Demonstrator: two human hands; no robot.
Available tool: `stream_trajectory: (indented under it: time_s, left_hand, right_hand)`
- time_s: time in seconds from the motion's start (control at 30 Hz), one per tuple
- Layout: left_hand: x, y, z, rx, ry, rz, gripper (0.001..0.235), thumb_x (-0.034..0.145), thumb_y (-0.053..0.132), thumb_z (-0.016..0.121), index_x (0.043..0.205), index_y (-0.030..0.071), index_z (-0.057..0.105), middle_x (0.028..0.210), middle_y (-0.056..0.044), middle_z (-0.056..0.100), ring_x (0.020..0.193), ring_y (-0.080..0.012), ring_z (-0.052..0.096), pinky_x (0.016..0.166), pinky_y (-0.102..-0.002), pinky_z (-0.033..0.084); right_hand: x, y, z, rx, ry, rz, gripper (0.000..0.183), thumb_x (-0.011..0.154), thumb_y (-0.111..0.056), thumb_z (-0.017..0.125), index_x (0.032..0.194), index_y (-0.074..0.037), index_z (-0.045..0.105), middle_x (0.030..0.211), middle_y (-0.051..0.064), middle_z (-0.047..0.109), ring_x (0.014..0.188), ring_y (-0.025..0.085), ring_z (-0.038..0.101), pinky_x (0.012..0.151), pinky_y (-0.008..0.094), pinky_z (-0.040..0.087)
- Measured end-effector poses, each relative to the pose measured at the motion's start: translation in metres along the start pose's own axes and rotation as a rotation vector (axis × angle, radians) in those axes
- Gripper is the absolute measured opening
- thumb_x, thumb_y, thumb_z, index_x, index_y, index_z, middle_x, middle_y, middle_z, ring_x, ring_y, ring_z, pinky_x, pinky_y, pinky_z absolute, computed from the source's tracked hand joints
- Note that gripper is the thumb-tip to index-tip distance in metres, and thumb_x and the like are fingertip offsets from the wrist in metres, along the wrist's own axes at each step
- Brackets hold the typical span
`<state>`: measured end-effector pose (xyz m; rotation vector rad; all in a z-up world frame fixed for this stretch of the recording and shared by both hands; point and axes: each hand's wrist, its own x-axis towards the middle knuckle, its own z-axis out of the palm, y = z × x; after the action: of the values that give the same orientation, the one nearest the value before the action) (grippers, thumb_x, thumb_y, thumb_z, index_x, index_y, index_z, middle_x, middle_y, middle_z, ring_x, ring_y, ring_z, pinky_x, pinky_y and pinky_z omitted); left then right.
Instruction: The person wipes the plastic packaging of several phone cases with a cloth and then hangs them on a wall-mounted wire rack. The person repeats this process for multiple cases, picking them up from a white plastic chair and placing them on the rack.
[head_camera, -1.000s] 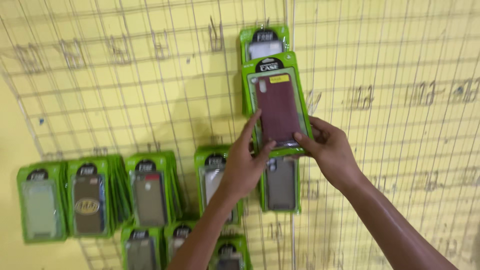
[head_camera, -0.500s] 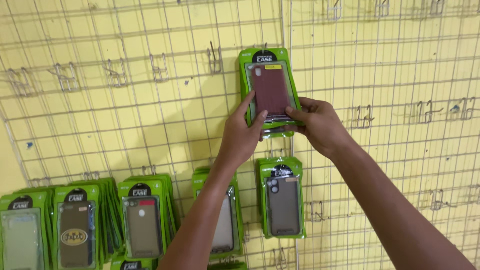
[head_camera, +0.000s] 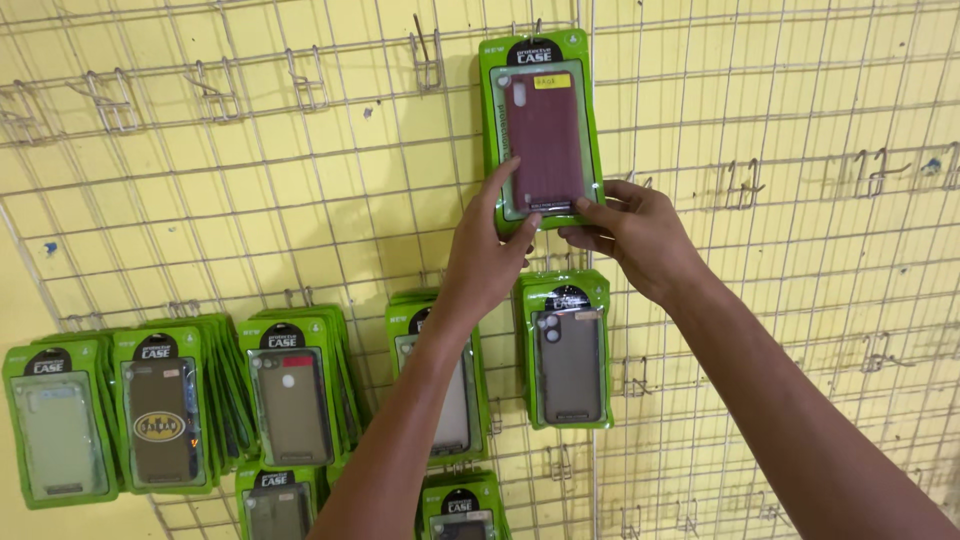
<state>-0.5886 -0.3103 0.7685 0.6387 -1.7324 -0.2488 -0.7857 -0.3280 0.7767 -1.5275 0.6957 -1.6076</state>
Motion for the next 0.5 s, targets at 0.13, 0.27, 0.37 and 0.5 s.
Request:
stream_trajectory:
  time_s: [0.13, 0.27, 0.37, 0.5]
  left_hand:
    - [-0.009, -0.003, 0.0, 0.055, -0.04, -0.055, 0.07, 0.096, 0.014, 0.067, 0.157, 0.021, 0.033, 0.146, -0.021, 0.053, 0.078, -0.018, 0.075, 0.065, -0.032, 0.064]
    - [-0.034, 0.002, -0.002, 0.087, -0.065, -0.233, 0.081, 0.095, 0.018, 0.067, 0.161, 0.025, 0.021, 0.139, -0.019, 0.056, 0.08, -0.0198, 0.074, 0.068, -0.035, 0.065]
    - [-0.069, 0.006, -0.008, 0.052, -0.063, -0.306, 0.089, 0.094, 0.018, 0.068, 0.161, 0.02, 0.009, 0.135, -0.017, 0.055, 0.087, -0.0197, 0.071, 0.071, -0.035, 0.066]
    - [-0.165, -0.015, -0.023, -0.031, -0.042, -0.353, 0.083, 0.097, 0.017, 0.068, 0.16, 0.012, 0.013, 0.133, -0.014, 0.053, 0.095, -0.0178, 0.071, 0.074, -0.033, 0.065]
  right_hand:
    - [-0.011, 0.002, 0.0, 0.001, 0.053, 0.043, 0.065, 0.096, -0.007, 0.062, 0.148, 0.015, 0.031, 0.118, 0.024, 0.067, 0.099, 0.028, 0.074, 0.089, 0.035, 0.059]
    - [-0.042, 0.008, 0.0, 0.021, 0.04, 0.096, 0.063, 0.096, -0.007, 0.059, 0.151, 0.01, 0.034, 0.121, 0.026, 0.07, 0.099, 0.028, 0.074, 0.088, 0.036, 0.064]
    - [-0.079, 0.022, 0.0, 0.008, 0.034, 0.156, 0.058, 0.096, -0.007, 0.058, 0.15, 0.007, 0.04, 0.123, 0.023, 0.07, 0.102, 0.025, 0.074, 0.089, 0.037, 0.063]
    - [-0.135, 0.078, 0.004, -0.05, -0.094, 0.304, 0.046, 0.098, -0.007, 0.058, 0.141, 0.007, 0.053, 0.119, 0.019, 0.069, 0.096, 0.025, 0.072, 0.083, 0.04, 0.061]
